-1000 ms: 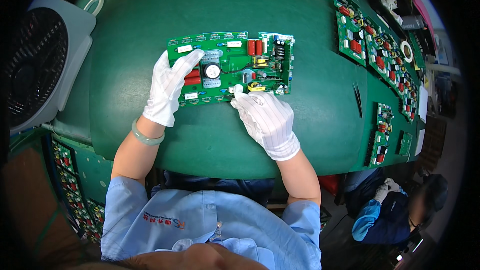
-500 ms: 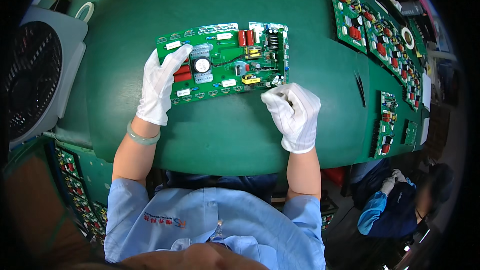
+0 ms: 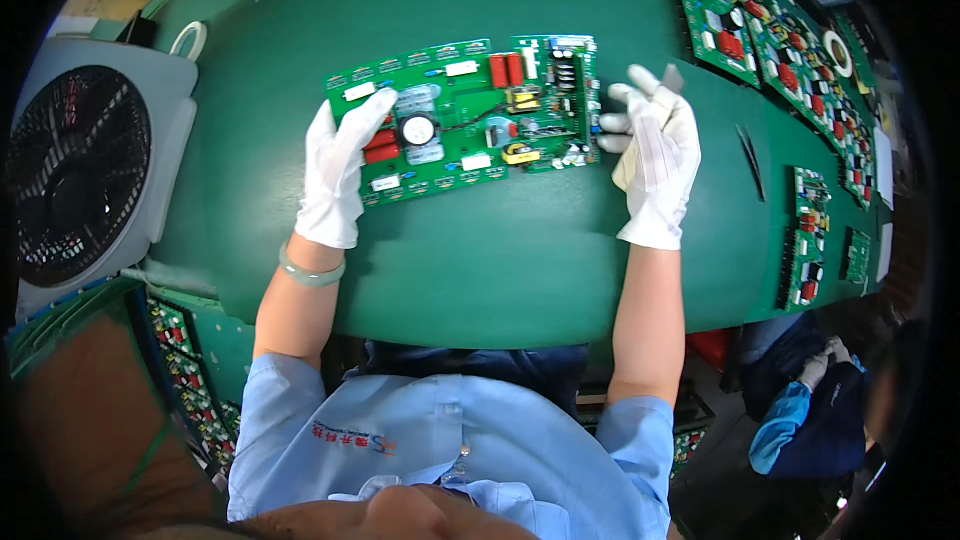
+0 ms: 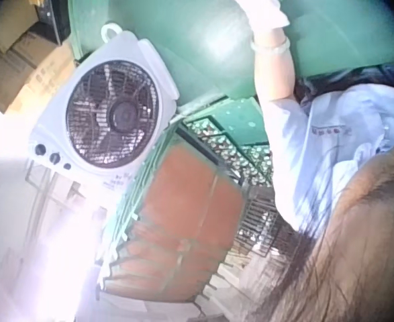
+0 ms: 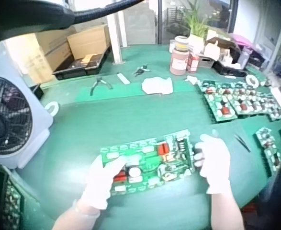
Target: The person assembles green circuit boards at a workstation, using a white cloth to wipe the board surfaces and tweezers to handle small components. The person repeatedly flips the boards over to inspect and clean both sides, placing finished units into a green tray.
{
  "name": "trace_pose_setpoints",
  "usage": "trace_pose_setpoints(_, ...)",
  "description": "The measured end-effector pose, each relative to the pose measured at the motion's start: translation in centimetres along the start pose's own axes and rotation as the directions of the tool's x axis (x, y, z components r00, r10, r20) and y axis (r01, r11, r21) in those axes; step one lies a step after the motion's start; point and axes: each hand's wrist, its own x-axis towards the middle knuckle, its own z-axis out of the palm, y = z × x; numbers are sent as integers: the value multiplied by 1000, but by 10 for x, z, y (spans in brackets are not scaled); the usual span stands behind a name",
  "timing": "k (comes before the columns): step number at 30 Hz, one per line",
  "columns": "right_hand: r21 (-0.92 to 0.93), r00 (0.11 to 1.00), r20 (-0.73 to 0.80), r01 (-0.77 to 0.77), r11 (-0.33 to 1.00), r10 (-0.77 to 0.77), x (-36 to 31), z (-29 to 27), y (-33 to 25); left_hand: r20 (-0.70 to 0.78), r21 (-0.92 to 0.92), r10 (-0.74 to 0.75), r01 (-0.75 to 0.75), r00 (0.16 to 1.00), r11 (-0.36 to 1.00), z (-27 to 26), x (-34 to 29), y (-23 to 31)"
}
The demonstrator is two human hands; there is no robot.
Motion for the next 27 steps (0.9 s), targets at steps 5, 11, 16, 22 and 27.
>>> trace_pose_setpoints(5, -27, 953, 163, -254, 967, 255, 7, -9, 9, 36, 15, 9, -10, 999, 1000, -4, 2, 0)
trace_pose_setpoints(11, -114, 958, 170, -212, 971, 229, 3, -10, 7, 64, -178, -120, 129, 991, 975, -9, 1, 4)
trace_pose_setpoints(16, -83, 956, 182, -219, 972, 231, 7, -13, 14, 68, -179, -179, 188, 982, 966, -6, 2, 11)
trace_pose_setpoints(22, -74, 953, 196, -219, 973, 230, 6, -14, 10, -17, 82, 33, -32, 999, 996, -21, 11, -15)
trace_pose_setpoints(27, -28, 952, 184, -246, 969, 247, 6, -14, 11, -14, 43, -9, 10, 1000, 999, -18, 9, -8)
